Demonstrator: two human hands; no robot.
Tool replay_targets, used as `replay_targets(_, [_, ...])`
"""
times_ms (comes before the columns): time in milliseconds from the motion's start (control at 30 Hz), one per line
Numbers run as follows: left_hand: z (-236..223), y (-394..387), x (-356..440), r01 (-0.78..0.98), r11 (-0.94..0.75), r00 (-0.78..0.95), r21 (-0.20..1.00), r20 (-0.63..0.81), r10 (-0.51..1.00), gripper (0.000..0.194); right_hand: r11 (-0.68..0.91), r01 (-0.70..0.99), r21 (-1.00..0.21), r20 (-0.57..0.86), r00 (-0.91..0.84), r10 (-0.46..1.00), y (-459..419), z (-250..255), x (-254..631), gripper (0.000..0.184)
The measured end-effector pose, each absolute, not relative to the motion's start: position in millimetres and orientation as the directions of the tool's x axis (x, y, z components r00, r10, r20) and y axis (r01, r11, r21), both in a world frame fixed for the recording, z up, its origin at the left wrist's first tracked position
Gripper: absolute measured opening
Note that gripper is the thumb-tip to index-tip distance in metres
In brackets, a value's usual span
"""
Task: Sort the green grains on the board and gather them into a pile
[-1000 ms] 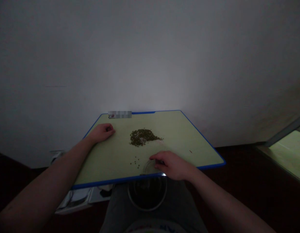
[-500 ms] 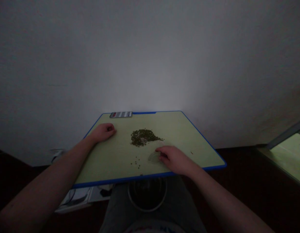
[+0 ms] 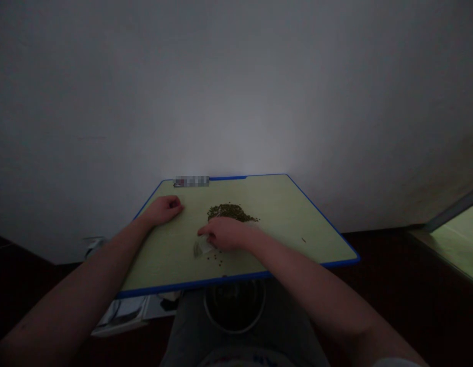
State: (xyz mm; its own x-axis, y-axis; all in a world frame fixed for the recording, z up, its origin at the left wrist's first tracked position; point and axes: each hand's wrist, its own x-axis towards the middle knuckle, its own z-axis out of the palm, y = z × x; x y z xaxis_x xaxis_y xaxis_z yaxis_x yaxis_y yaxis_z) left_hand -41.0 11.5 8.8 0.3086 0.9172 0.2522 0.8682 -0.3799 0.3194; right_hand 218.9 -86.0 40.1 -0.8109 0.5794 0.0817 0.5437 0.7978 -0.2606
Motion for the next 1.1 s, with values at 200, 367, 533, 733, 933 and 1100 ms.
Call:
replay_targets(200, [9,11,-41,0.86,-0.398,0.323,0.32,0.262,0.909,0.024,0.848,0.47,-0.246,-0.01,-0.876,0.483,-92,51,221,0.033])
replay_targets(367, [10,10,-40,0.867,-0.388,0.318,0.313,0.253,0.914,0.025,0.828,0.492,-0.269,-0.027,-0.863,0.504,-102,53,230,0.033])
replay_targets(533, [10,10,-40,0.863,-0.38,0.311,0.333,0.241,0.919,0.025,0.801,0.526,-0.286,-0.023,-0.839,0.544,-110,53,241,0.033])
replay_targets(733, [12,9,-39,0.858,-0.381,0.312,0.344,0.24,0.919,0.024,0.754,0.569,-0.328,-0.01,-0.8,0.6,-122,52,255,0.032])
replay_targets(933, [12,9,-39,0.866,-0.369,0.299,0.338,0.241,0.923,0.026,0.69,0.615,-0.381,-0.007,-0.748,0.663,-131,46,263,0.032])
replay_targets(1100, [11,10,-40,0.861,-0.386,0.315,0.331,0.248,0.916,0.027,0.65,0.646,-0.401,-0.008,-0.712,0.702,-139,44,267,0.034])
